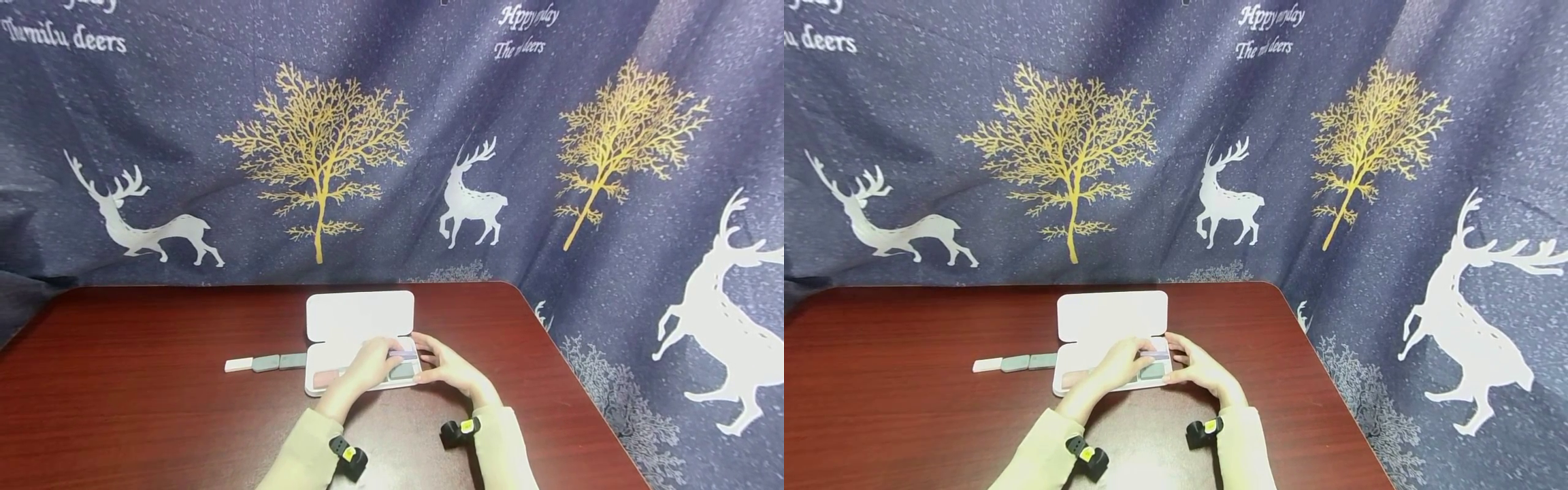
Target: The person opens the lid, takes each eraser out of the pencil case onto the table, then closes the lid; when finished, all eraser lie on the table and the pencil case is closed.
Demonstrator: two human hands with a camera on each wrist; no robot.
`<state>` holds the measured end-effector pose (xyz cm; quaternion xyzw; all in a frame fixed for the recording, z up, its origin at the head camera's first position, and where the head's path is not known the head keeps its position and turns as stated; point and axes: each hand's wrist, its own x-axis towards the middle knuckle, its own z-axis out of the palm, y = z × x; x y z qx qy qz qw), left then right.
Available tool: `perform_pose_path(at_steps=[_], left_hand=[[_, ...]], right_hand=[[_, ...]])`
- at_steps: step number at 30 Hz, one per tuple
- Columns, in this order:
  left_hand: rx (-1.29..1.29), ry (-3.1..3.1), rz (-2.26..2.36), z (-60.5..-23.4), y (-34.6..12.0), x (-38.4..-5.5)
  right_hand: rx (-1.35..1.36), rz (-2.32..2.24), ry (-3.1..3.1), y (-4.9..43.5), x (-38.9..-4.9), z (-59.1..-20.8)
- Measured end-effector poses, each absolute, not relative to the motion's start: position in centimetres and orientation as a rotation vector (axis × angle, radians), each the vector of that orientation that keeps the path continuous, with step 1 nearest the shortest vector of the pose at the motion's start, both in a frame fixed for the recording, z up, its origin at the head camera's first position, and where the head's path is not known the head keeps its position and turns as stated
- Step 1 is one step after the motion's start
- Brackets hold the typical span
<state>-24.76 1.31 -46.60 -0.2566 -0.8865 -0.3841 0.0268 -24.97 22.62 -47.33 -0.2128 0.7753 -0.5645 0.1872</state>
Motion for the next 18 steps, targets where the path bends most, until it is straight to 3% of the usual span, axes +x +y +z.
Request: perform_pose_path(at_steps=[18], left_hand=[[-0.762,-2.691,-1.143,-46.80,1.35,-24.55]], right_hand=[[-0.600,-1.578,2.198,22.58,-25.03,-47.63]])
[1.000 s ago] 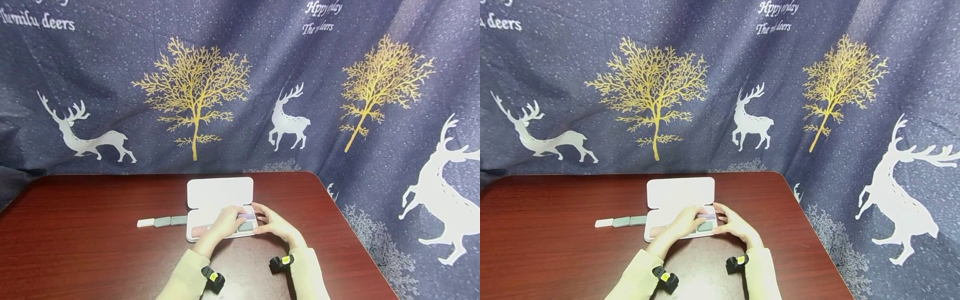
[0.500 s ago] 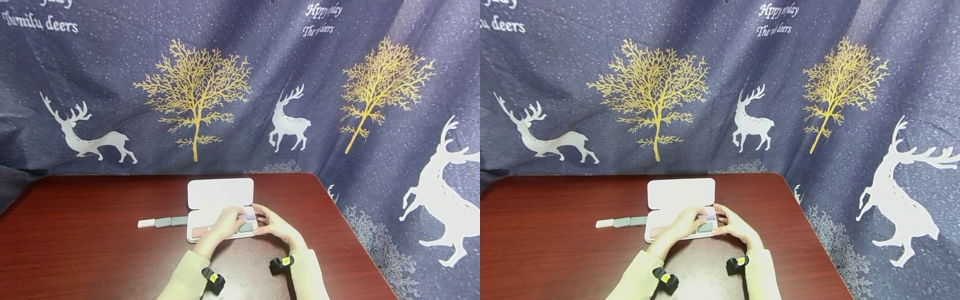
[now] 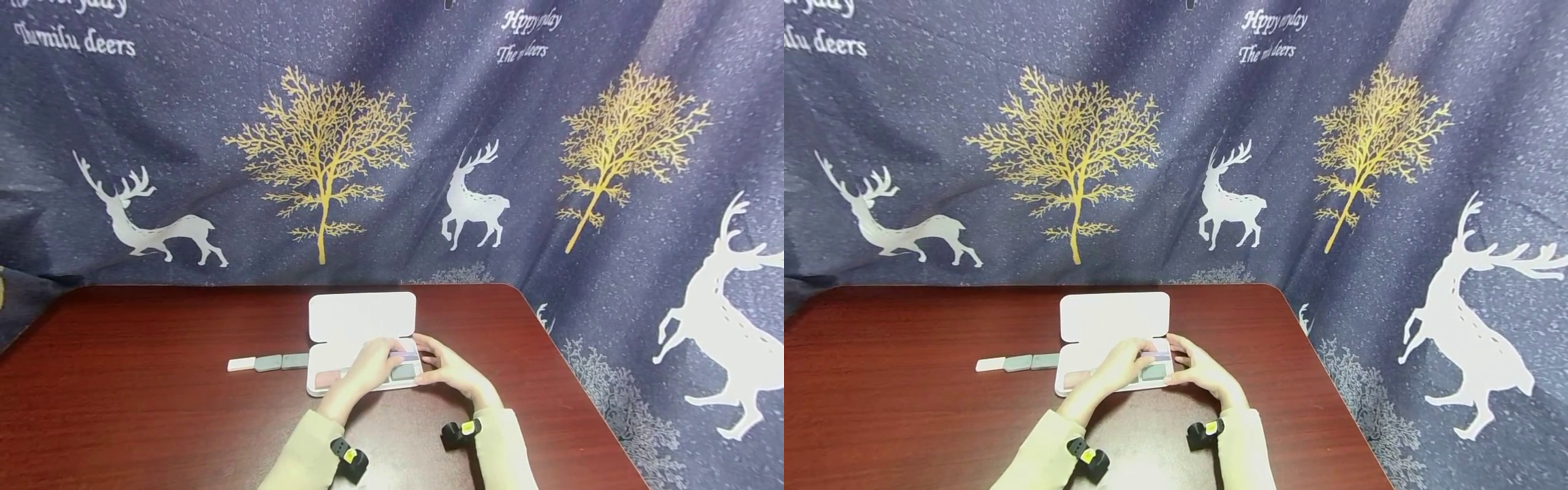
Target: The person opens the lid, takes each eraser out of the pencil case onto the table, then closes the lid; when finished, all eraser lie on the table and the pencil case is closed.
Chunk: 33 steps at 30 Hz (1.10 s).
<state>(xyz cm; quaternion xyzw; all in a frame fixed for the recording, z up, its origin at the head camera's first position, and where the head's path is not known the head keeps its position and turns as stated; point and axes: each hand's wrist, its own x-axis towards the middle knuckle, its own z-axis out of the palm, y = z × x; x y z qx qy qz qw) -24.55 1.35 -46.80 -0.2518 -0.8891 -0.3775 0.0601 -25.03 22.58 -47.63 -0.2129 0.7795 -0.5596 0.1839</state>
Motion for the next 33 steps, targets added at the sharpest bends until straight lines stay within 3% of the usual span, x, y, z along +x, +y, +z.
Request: perform_pose_path(at_steps=[14,22,33], left_hand=[[-0.643,-2.694,-1.113,-45.5,-1.4,-23.7],[-0.592,-2.749,-1.112,-44.7,-4.9,-23.6],[-0.723,-2.720,-1.063,-45.1,-11.5,-24.1]], right_hand=[[-0.587,-1.585,2.193,22.5,-25.0,-47.6],[-0.577,-1.605,2.175,22.4,-24.9,-47.5],[-0.564,-1.589,2.197,22.4,-24.9,-47.5]])
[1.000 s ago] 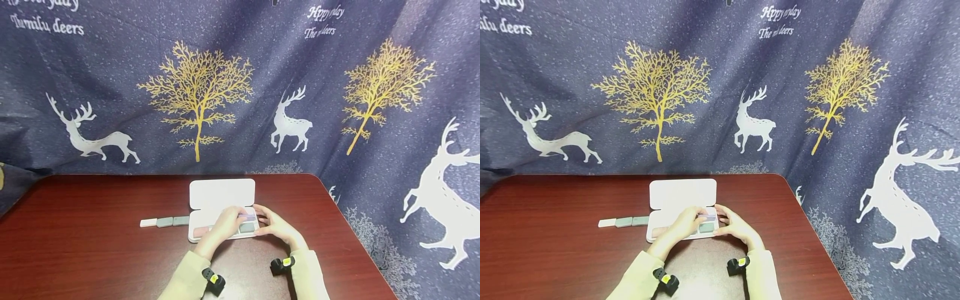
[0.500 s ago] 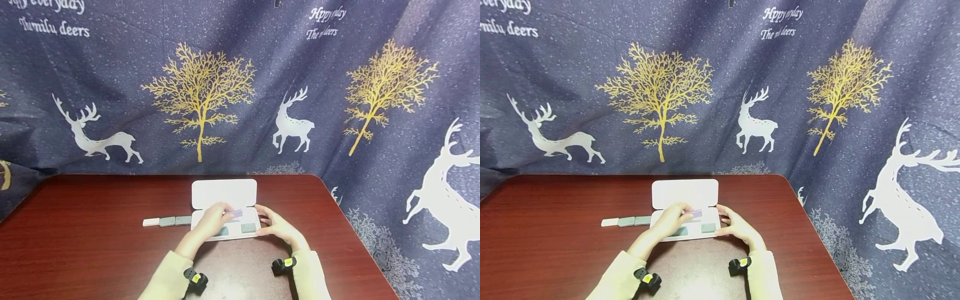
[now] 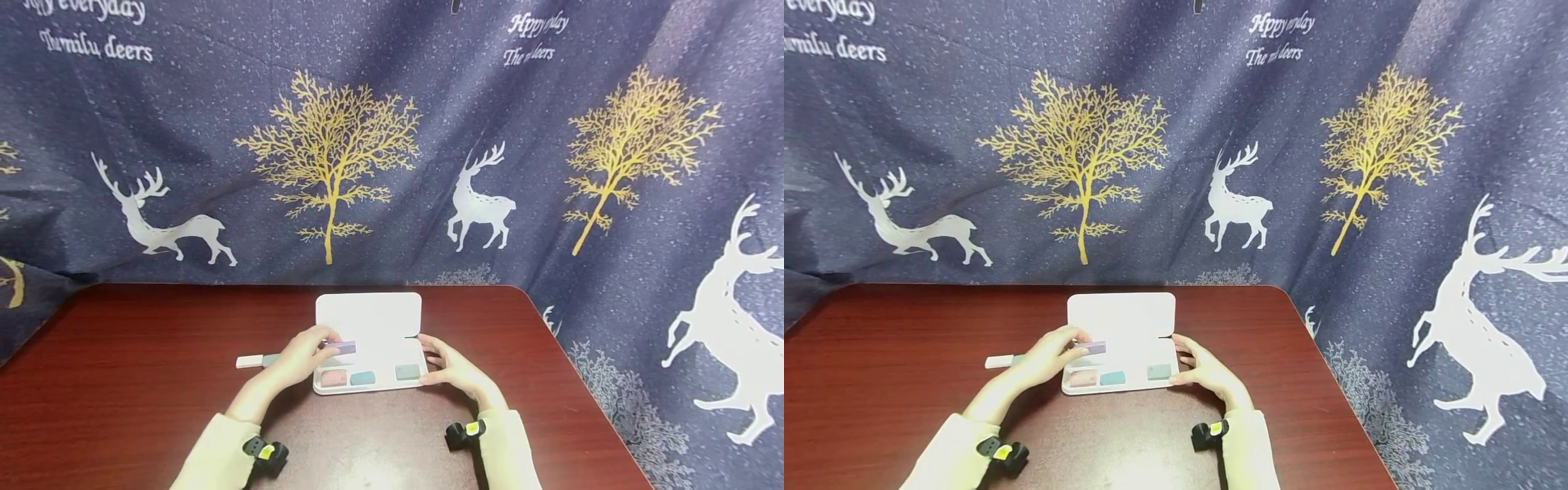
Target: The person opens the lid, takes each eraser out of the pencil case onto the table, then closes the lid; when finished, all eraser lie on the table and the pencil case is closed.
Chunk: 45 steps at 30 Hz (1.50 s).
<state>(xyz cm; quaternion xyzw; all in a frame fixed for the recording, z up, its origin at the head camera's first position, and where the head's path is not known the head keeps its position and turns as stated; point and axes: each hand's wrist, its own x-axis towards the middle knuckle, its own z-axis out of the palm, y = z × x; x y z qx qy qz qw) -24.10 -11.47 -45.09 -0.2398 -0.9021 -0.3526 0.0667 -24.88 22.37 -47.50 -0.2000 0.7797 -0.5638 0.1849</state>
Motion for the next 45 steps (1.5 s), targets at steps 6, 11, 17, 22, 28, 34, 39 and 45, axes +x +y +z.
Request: perform_pose_path(at_steps=[6,11,17,22,28,34,39,45], left_hand=[[-0.792,-2.667,-1.083,-45.6,-15.3,-24.3],[-0.767,-2.660,-1.062,-45.9,-18.1,-24.2],[-0.679,-2.729,-1.027,-45.3,-21.1,-23.6],[-0.648,-2.757,-1.034,-44.9,-23.4,-23.4],[-0.661,-2.761,-1.036,-44.7,-25.5,-23.3],[-0.595,-2.804,-1.039,-44.9,-27.6,-22.8],[-0.466,-2.905,-1.026,-44.9,-29.3,-22.2],[-0.449,-2.953,-1.041,-44.9,-30.5,-21.8]], right_hand=[[-0.560,-1.570,2.220,22.4,-24.8,-47.5],[-0.560,-1.564,2.232,22.5,-24.9,-47.6],[-0.557,-1.569,2.228,22.6,-25.0,-47.7],[-0.578,-1.564,2.237,22.5,-25.0,-47.7],[-0.574,-1.558,2.242,22.6,-24.9,-47.8],[-0.567,-1.573,2.227,22.6,-24.9,-47.9],[-0.562,-1.573,2.222,22.5,-24.9,-47.8],[-0.554,-1.569,2.228,22.4,-24.9,-47.6]])
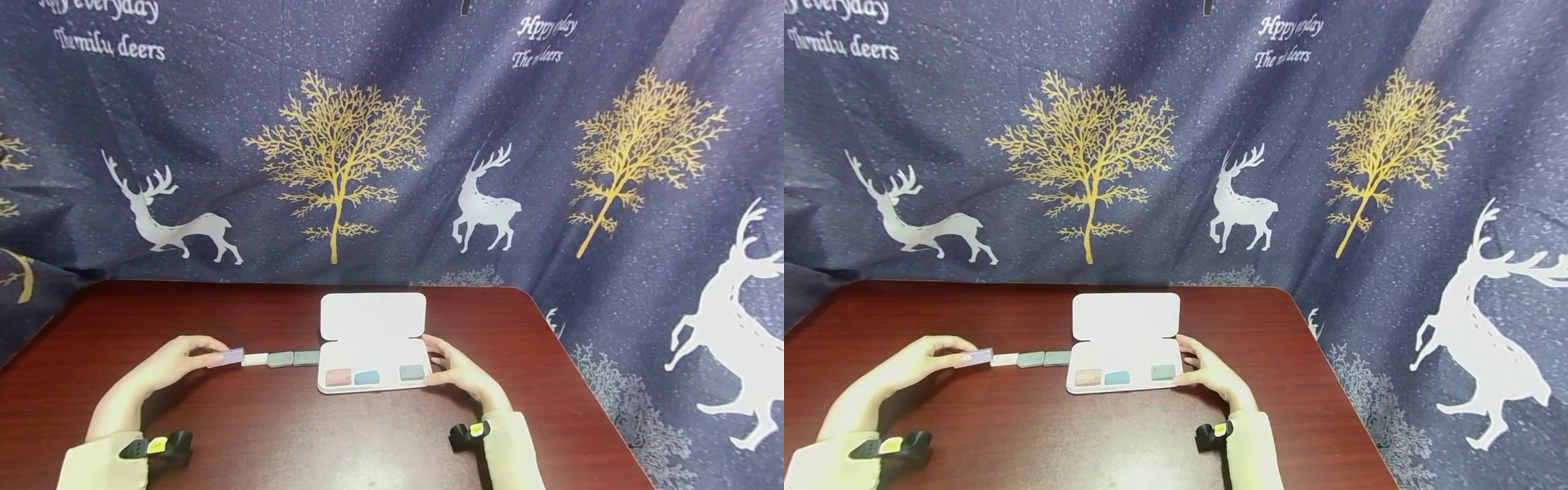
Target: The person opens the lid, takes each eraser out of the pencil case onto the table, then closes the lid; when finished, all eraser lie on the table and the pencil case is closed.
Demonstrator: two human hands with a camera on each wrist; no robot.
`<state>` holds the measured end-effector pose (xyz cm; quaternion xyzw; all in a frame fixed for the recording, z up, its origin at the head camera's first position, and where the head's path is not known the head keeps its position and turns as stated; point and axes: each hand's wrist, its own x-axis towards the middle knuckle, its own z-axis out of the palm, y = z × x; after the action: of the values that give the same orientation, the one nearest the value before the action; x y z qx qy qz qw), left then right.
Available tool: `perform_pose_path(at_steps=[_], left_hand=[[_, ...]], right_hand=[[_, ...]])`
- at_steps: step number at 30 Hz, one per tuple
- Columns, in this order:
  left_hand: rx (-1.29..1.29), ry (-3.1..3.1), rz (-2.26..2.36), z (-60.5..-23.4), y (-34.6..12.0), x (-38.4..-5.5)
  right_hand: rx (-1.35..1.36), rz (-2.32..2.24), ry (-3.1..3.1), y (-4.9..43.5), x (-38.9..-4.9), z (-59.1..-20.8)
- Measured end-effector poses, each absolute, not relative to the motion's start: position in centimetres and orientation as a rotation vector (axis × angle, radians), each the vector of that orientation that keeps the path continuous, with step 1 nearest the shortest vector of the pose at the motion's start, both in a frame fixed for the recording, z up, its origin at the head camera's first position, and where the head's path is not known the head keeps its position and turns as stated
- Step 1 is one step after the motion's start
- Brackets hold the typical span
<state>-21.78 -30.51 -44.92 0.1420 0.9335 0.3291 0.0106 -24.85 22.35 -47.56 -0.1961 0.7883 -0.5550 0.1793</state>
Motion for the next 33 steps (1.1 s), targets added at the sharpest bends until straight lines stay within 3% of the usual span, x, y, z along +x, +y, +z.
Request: perform_pose_path(at_steps=[33], left_hand=[[0.402,2.922,0.973,-46.0,-30.5,-21.7]], right_hand=[[-0.565,-1.573,2.221,22.6,-25.1,-47.8]])
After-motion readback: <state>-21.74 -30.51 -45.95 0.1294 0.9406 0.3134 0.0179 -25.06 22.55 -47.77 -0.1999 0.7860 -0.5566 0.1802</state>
